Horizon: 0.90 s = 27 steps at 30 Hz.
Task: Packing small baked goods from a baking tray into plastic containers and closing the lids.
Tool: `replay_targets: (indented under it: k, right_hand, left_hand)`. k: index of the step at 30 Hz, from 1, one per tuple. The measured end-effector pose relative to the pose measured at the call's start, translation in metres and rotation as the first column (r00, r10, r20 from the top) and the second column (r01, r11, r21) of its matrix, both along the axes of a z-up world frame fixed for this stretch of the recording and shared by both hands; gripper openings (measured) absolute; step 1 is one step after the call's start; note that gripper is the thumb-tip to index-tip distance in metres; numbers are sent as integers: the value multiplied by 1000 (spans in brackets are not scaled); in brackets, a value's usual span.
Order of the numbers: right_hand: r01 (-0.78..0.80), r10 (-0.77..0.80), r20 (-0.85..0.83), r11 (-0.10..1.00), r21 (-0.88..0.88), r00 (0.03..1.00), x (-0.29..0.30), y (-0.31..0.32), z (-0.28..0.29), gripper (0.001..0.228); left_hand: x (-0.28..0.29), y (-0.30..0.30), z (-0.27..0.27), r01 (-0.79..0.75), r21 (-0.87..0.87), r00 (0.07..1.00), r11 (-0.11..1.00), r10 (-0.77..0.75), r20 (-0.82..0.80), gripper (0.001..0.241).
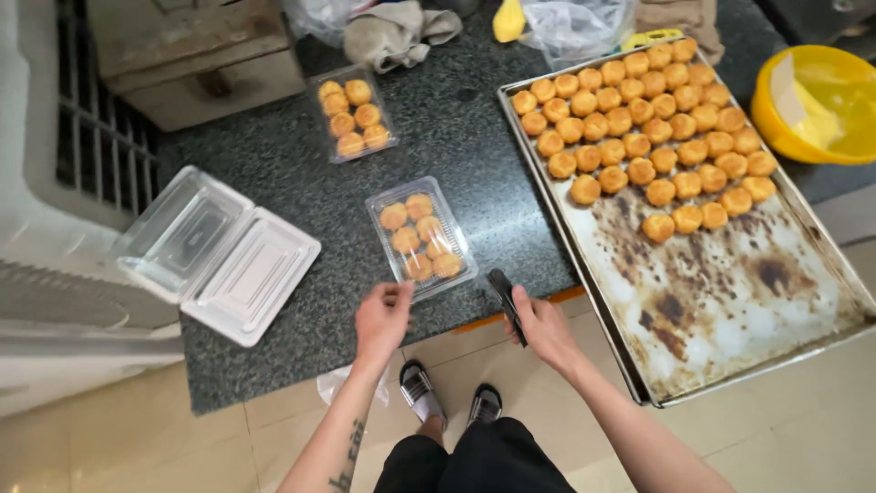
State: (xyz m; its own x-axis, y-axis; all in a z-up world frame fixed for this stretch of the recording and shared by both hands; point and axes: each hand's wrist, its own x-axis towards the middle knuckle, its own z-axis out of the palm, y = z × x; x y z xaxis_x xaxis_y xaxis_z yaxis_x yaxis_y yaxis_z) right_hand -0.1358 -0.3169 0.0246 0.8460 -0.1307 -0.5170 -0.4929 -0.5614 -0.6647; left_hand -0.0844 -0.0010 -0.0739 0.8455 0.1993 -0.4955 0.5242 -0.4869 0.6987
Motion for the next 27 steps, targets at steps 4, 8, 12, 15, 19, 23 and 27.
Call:
replay_targets:
  k: [4,8,12,15,19,23,27]
  right_hand:
    - [-55,55,-64,998,-5,996,-9,5,-7,91]
    - [-94,95,-20,994,51,995,-12,13,-11,90]
    - [-157,156,21,987,29,988,-14,9,-15,94]
    - [-178,177,25,984,32,984,-16,14,-18,92]
    - [-163,160,55,985,48,986,-19,20,-27,91]
    - [-196,185,94,971,134,978,-19,26,-14,96]
    - [-216,197,128,964,157,972,-17,30,-13,94]
  left_hand:
    - [-10,-23,-19,-175,-408,983,896,182,-22,55]
    - [-26,-46,12,-210,-564,978,799,171,-122,52]
    - [-26,-60,1,-334,-654,942,679,272,-199,37]
    - [-27,-74,-8,-373,-695,924,615,312,-219,26]
    - [-32,-83,0,-396,-705,915,589,321,-246,19]
    - [-34,-83,2,-387,-705,918,594,318,-235,19]
    - [-34,-79,-1,-356,-695,931,625,299,-209,21]
